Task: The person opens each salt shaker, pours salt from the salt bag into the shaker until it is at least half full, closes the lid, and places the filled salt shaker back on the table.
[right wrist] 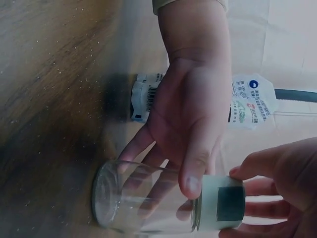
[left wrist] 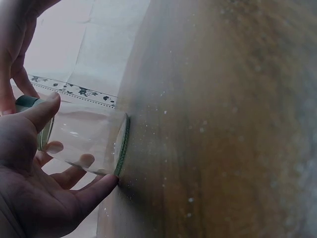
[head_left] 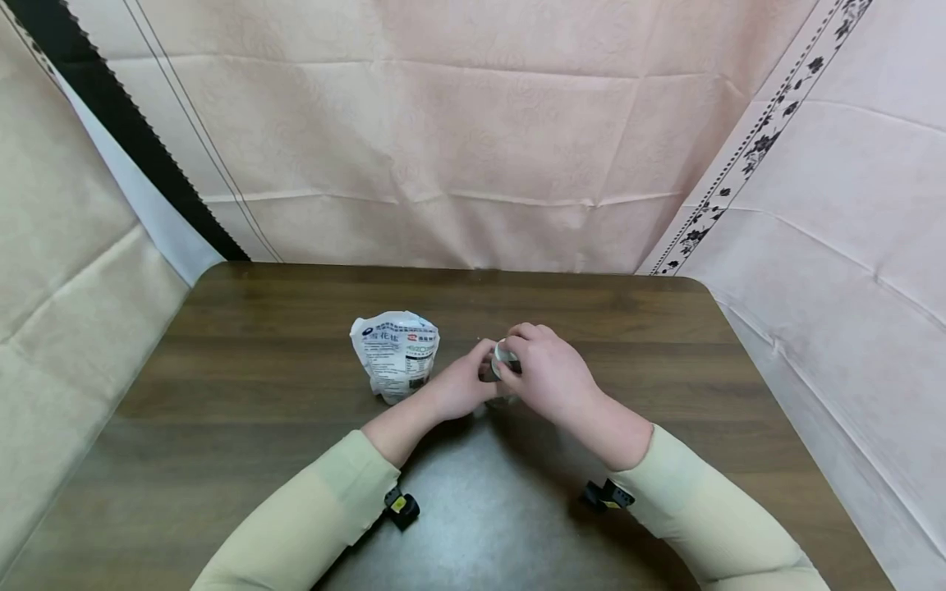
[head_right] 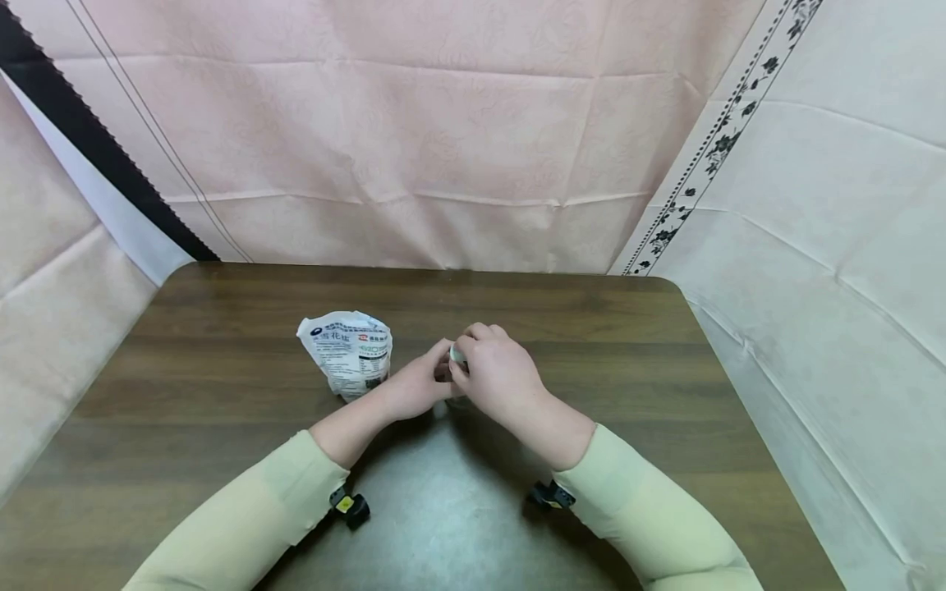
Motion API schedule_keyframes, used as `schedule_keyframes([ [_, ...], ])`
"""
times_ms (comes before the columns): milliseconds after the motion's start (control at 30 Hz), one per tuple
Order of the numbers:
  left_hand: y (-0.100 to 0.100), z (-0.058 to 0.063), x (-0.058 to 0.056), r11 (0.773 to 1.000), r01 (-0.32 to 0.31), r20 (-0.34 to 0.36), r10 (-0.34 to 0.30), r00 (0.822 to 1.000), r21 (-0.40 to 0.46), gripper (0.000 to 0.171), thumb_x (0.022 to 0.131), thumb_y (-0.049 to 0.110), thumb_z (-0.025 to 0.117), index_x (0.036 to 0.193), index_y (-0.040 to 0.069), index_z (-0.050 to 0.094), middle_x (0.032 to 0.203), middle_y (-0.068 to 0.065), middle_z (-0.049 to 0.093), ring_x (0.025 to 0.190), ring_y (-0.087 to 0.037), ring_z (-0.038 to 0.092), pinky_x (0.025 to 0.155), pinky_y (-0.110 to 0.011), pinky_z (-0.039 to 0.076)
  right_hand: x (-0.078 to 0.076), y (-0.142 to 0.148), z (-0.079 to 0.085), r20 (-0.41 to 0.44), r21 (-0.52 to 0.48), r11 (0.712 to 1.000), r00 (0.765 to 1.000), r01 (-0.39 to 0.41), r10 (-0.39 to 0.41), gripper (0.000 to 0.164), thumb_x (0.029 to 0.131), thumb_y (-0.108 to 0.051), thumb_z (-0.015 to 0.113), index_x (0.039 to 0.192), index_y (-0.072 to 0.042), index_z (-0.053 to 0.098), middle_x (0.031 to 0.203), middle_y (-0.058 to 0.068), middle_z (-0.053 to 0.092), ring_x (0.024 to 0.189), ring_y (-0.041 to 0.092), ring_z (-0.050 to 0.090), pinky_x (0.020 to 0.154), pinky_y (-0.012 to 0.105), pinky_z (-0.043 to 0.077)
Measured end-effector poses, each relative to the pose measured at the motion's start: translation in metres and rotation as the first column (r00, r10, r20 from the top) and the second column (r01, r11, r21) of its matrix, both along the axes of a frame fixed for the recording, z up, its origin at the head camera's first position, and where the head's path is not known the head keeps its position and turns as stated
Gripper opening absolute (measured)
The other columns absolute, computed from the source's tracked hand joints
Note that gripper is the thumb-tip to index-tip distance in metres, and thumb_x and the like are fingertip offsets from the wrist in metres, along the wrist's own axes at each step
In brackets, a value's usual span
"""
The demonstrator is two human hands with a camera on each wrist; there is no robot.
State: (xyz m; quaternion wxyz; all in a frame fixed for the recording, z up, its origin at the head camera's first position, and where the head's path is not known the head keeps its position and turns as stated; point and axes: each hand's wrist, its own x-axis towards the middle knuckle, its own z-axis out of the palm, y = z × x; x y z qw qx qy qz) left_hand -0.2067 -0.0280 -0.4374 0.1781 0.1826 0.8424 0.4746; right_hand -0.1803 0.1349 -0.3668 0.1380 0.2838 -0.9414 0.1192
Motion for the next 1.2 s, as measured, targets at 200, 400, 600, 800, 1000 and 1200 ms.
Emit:
schedule_keyframes([
  [200, 0.001, 0.003, -0.003, 1.000, 0.010, 0.006, -0.011, 1.000, 0.017, 0.046, 0.086, 0.044, 0.062, 0.123, 0.030, 0.039, 0.129, 0.006, 0.050, 0.121, -0.014, 0.048, 0.093, -0.038, 0.042, -0.006, 0.008, -0.003, -0.024, -0.003, 0.994, 0.994, -0.106, 0.106, 0.014, 0.082, -0.019, 0.062, 0.093, -0.012, 0.065, 0.107, 0.000, 0.059, 0.099, 0.018, 0.053, 0.077, 0.030, 0.048],
  [400, 0.000, 0.003, -0.003, 0.999, 0.023, 0.029, -0.023, 0.999, 0.030, 0.049, 0.082, 0.052, 0.061, 0.120, 0.030, 0.039, 0.125, 0.007, 0.051, 0.121, -0.015, 0.047, 0.092, -0.039, 0.042, -0.015, 0.020, -0.010, -0.031, -0.043, 0.967, 0.968, -0.250, 0.249, 0.014, 0.083, -0.016, 0.062, 0.097, -0.013, 0.063, 0.110, -0.002, 0.057, 0.104, 0.015, 0.051, 0.079, 0.029, 0.048],
  [600, -0.001, 0.001, -0.003, 0.999, 0.017, 0.071, -0.021, 0.997, 0.046, 0.052, 0.079, 0.056, 0.063, 0.117, 0.031, 0.040, 0.123, 0.004, 0.053, 0.120, -0.015, 0.047, 0.091, -0.039, 0.043, -0.021, 0.026, -0.013, -0.008, -0.070, 0.949, 0.952, -0.307, 0.307, 0.015, 0.084, -0.018, 0.063, 0.098, -0.015, 0.063, 0.113, -0.003, 0.056, 0.107, 0.013, 0.049, 0.082, 0.028, 0.047],
  [800, -0.002, 0.002, -0.004, 1.000, 0.011, 0.083, -0.013, 0.996, 0.029, 0.056, 0.080, 0.054, 0.062, 0.125, 0.030, 0.037, 0.129, 0.003, 0.049, 0.124, -0.017, 0.045, 0.094, -0.043, 0.041, -0.013, 0.018, -0.009, -0.021, -0.061, 0.981, 0.983, -0.182, 0.181, 0.030, 0.086, -0.032, 0.062, 0.113, -0.017, 0.063, 0.119, 0.000, 0.057, 0.111, 0.017, 0.052, 0.084, 0.033, 0.048],
  [1000, -0.002, 0.000, -0.002, 1.000, 0.011, 0.055, -0.011, 0.998, 0.006, 0.050, 0.080, 0.057, 0.061, 0.117, 0.032, 0.039, 0.128, 0.003, 0.050, 0.120, -0.017, 0.048, 0.088, -0.040, 0.044, -0.008, 0.004, -0.002, 0.012, -0.020, 1.000, 1.000, -0.016, 0.016, 0.030, 0.087, -0.039, 0.061, 0.108, -0.017, 0.067, 0.115, 0.002, 0.058, 0.103, 0.018, 0.056, 0.077, 0.035, 0.051],
  [1200, -0.001, -0.001, 0.000, 1.000, 0.013, 0.044, -0.013, 0.999, -0.003, 0.049, 0.081, 0.057, 0.060, 0.116, 0.030, 0.039, 0.125, 0.001, 0.053, 0.107, -0.017, 0.054, 0.078, -0.036, 0.043, -0.004, -0.005, 0.000, -0.010, 0.041, 0.998, 0.999, 0.043, -0.042, 0.021, 0.086, -0.035, 0.064, 0.093, -0.017, 0.071, 0.095, -0.002, 0.060, 0.084, 0.015, 0.058, 0.066, 0.030, 0.050],
])
